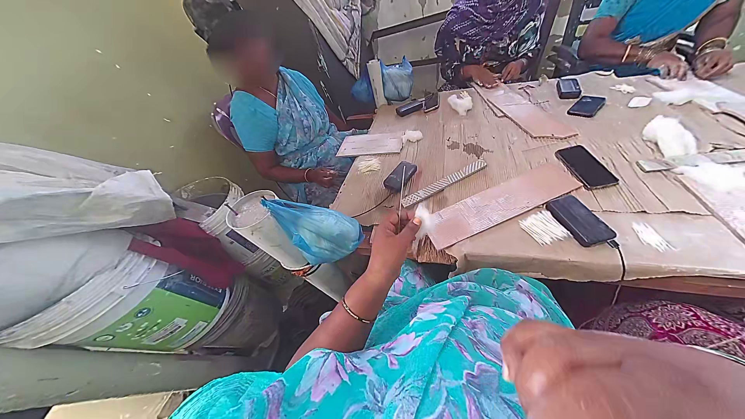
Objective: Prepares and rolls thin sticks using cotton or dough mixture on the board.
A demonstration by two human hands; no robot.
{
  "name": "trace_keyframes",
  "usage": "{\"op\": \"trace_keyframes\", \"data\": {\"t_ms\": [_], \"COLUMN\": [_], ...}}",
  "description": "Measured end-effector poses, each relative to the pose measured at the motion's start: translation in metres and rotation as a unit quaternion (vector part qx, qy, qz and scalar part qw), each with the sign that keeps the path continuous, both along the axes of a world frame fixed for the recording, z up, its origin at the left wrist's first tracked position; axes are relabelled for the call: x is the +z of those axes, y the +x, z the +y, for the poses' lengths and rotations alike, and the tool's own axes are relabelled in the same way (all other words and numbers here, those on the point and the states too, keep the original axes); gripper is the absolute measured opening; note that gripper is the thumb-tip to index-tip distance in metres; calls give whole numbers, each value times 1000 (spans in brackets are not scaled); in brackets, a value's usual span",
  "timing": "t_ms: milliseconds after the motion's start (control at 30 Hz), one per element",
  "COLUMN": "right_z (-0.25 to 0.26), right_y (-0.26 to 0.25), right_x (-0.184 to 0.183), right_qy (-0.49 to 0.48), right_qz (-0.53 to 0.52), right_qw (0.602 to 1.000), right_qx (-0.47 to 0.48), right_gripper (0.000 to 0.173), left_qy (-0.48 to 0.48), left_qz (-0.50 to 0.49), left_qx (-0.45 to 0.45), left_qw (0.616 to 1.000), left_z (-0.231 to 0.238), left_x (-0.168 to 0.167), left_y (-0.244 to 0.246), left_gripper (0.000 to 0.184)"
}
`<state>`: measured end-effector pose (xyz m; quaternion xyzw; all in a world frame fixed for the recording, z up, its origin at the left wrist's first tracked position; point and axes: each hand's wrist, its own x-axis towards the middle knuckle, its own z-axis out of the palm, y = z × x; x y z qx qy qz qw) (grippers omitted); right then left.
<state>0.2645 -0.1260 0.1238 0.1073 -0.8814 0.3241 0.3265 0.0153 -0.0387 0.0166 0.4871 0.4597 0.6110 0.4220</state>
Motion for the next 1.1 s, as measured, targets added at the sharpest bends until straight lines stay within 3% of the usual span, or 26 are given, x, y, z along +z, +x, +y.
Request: {"op": "trace_keyframes", "data": {"t_ms": [67,167,267,333,467,633,833,967,1100], "right_z": [16,47,67,75,79,80,90,97,102], "right_y": [3,-9,-25,-34,-47,-49,-43,-42,-47], "right_x": [-14,-42,-68,-82,-94,-98,-96,-97,-101], "right_qy": [-7,-99,-218,-277,-349,-365,-460,-476,-485], "right_qz": [20,55,36,38,77,126,169,148,130], "right_qw": [990,932,869,846,819,811,750,746,756], "right_qx": [-136,-345,-442,-454,-448,-439,-444,-441,-420], "right_gripper": [40,45,47,45,23,3,8,6,14], "left_qy": [15,30,49,58,58,57,47,28,9], "left_qz": [-1,10,29,36,37,50,51,39,25], "left_qx": [-21,-45,-61,-66,-74,-80,-69,-72,-81], "left_qw": [1000,998,997,995,995,994,995,996,996], "left_z": [-10,-21,-27,-29,-28,-23,-14,-7,-1], "left_x": [3,13,16,15,11,4,-1,-5,-10], "left_y": [6,16,24,28,33,35,31,29,29], "left_gripper": [9,8,9,10,10,6,5,5,5]}}
